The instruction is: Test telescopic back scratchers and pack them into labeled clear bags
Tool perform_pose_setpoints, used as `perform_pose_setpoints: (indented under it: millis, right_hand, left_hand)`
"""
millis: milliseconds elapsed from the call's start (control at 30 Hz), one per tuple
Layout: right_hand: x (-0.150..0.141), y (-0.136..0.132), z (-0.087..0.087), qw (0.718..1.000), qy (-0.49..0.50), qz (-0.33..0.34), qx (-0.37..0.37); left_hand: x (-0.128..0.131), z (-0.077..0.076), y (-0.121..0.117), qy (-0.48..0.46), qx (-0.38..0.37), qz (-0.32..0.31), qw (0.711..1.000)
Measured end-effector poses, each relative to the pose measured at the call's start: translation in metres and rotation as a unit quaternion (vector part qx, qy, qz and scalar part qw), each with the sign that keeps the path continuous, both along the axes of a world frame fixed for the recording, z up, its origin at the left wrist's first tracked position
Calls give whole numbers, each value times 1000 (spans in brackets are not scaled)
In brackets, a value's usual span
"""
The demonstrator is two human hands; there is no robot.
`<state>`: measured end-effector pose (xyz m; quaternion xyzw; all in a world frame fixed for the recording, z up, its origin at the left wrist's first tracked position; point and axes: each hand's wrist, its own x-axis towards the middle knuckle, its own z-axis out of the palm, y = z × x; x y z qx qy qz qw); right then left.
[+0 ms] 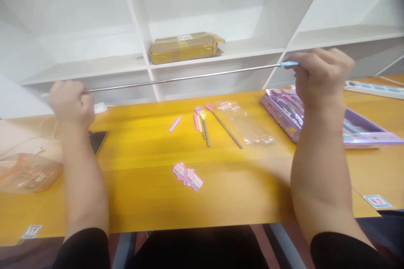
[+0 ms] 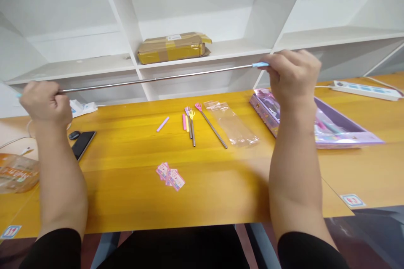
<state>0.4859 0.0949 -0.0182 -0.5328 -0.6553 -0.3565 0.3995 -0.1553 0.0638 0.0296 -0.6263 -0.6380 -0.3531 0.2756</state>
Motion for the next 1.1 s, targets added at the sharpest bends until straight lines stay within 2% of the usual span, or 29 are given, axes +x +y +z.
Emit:
perform_pose_setpoints:
  millis: [133,300,533,833,1100]
  right_hand:
    - [7,1,-7,998,45,6,-49]
    - [-1,-6,-5,992,84,14,-90]
    - [3,-8,-2,990,105,51,-82]
    - [2,-5,-3,989,106,36,-99]
    - [5,-5,-5,987,113,45,-102]
  left_hand:
    - [14,-6,-1,29,-13,9,999]
    - [32,-7,-4,9,-1,-53,999]
    - [26,-5,-9,13,8,-24,1000]
    - [20,-5,-6,33,-32,-21,999]
    - [7,-3,-5,24,-12,4,1000]
